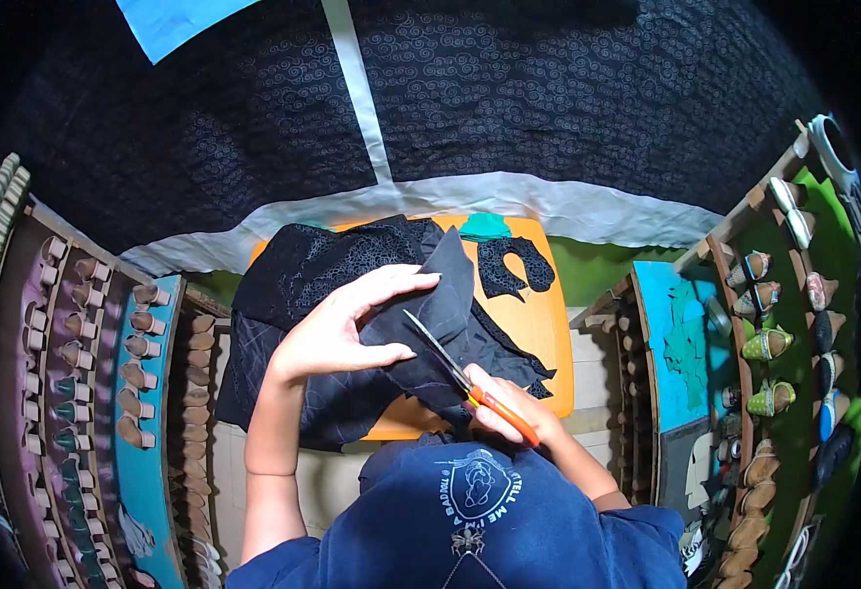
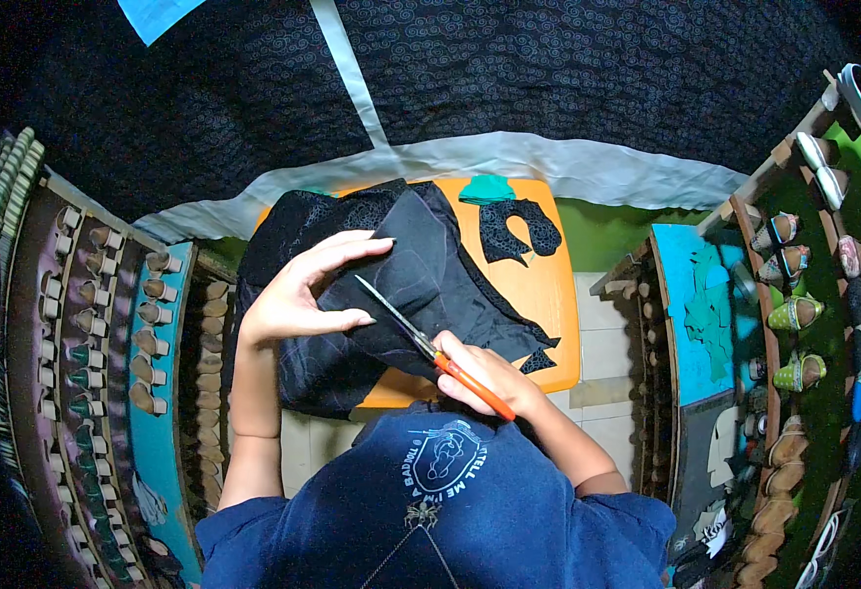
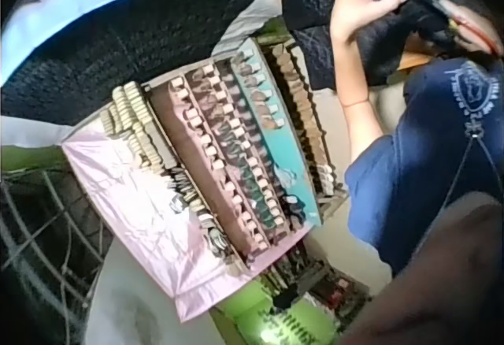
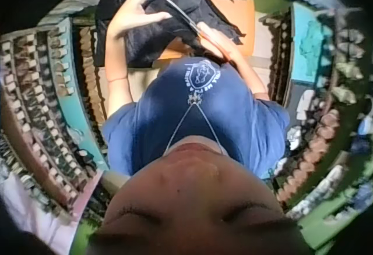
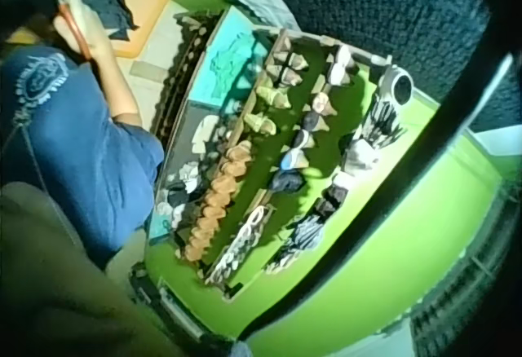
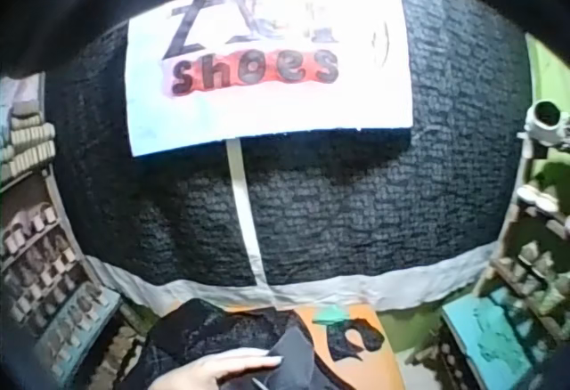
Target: The person uses orange-handled scissors to cut a black patterned fabric laid on a yellow table. They follow purple chalk lines to cut out shapes, occasionally lifting and repositioning the fabric to continue cutting along the marked outlines.
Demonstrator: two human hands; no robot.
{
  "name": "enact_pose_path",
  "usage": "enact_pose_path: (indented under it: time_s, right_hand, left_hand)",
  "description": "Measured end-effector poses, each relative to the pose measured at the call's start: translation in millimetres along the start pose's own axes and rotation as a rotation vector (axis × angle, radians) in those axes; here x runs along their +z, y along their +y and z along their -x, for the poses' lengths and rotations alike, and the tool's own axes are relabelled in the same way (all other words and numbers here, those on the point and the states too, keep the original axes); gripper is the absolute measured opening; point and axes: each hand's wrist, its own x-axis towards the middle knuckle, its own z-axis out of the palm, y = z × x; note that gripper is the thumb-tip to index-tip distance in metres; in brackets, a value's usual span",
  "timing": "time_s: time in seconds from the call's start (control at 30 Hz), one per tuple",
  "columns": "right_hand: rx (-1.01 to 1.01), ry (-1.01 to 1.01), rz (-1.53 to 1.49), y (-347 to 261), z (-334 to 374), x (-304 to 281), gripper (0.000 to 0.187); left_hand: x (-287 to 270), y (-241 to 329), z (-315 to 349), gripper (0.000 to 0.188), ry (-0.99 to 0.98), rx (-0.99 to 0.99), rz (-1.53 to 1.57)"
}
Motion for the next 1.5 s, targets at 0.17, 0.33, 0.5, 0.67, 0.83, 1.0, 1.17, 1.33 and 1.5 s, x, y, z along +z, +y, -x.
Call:
enact_pose_path:
  time_s: [0.17, 0.33, 0.5, 0.67, 0.83, 1.0, 1.17, 1.33, 1.5]
  right_hand:
    - [0.004, 0.003, 0.005, 0.2, -1.3, 0.0, 0.035]
    - [0.023, 0.033, 0.030, -1.5, -0.9, 2.3, 0.038]
    - [0.014, 0.054, 0.052, 0.3, 0.0, 3.1, 0.039]
    - [-0.032, 0.078, 0.019, 0.0, -1.5, 3.8, 0.040]
    - [-0.072, 0.121, -0.040, -2.6, -3.4, 6.5, 0.044]
    - [-0.112, 0.106, -0.033, 7.0, -4.5, 6.3, 0.059]
    - [-0.122, 0.098, -0.049, 9.1, -5.2, 8.2, 0.070]
    - [-0.136, 0.131, -0.045, 6.7, -5.4, 8.6, 0.074]
    - [-0.093, 0.155, -0.027, -2.6, -2.9, 6.3, 0.078]
  left_hand:
    - [3.2, 1.0, -1.7, 0.063, -0.010, -0.031, 0.014]
    - [3.8, 0.4, -1.4, 0.064, 0.005, 0.001, 0.000]
    - [8.6, 2.5, -2.2, 0.063, 0.092, 0.016, -0.003]
    - [15.6, 5.6, -2.7, 0.066, 0.115, -0.038, 0.083]
    - [23.2, 4.9, -0.9, 0.069, 0.233, 0.005, -0.042]
    - [27.8, 3.5, 3.0, 0.066, 0.247, -0.013, -0.056]
    - [26.1, -0.1, 5.9, 0.061, 0.270, -0.044, 0.014]
    - [28.2, 0.5, 4.8, 0.061, 0.288, -0.062, 0.033]
    - [28.8, 0.1, 5.0, 0.063, 0.294, -0.060, 0.039]
